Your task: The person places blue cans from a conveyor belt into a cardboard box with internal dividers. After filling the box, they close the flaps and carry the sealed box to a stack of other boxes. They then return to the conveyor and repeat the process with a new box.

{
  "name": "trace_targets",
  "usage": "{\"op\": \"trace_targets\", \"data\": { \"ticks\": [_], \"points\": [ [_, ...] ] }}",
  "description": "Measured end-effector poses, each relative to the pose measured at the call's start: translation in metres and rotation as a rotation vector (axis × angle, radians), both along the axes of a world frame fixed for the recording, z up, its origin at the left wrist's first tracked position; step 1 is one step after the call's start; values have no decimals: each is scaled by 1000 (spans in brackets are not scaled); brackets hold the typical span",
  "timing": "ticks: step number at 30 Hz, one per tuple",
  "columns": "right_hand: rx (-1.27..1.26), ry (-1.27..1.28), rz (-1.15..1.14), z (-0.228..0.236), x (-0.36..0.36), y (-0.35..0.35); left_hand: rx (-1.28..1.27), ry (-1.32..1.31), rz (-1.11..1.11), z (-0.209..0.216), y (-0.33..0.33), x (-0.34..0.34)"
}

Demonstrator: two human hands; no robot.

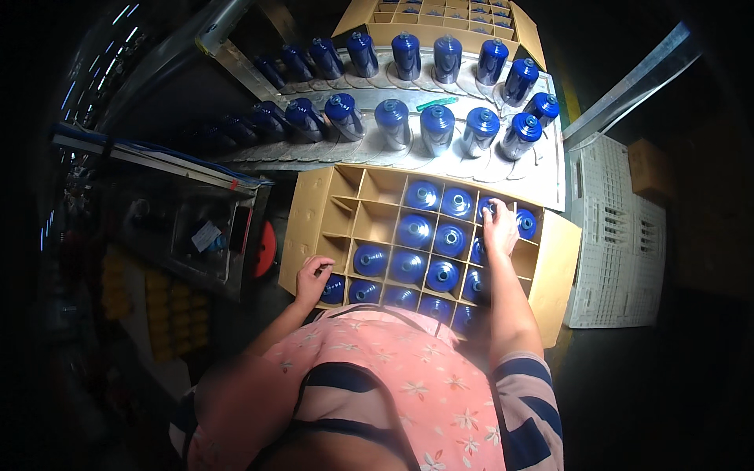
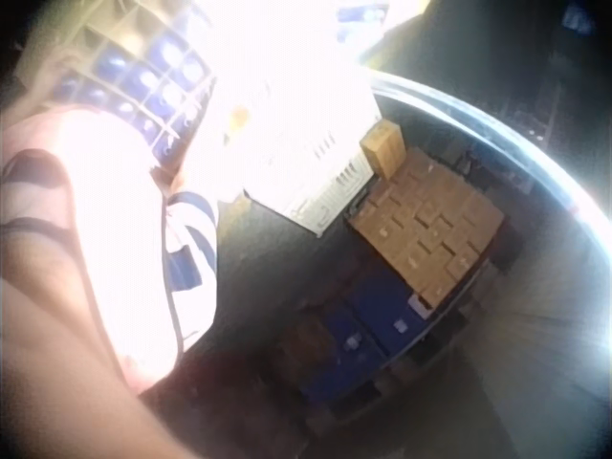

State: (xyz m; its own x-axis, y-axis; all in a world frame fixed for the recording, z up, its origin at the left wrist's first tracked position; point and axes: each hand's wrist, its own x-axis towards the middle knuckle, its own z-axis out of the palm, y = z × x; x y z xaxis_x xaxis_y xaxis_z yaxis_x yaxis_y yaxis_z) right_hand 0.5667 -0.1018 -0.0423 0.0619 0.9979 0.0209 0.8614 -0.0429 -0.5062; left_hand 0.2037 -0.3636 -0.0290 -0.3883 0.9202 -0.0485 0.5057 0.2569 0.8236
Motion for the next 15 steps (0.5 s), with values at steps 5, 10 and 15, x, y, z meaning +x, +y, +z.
{"op": "trace_targets", "data": {
  "ticks": [5, 10, 15],
  "points": [
    [0, -23, -29, 4, 4, -7, -11, 238, -279, 25, -16, -3],
    [9, -4, -21, 6, 5, -6, -14, 263, -267, 27, -26, -9],
    [-9, -2, -16, 6, 3, -5, 134, 233, -222, 29, -10, -15]
  ]
}}
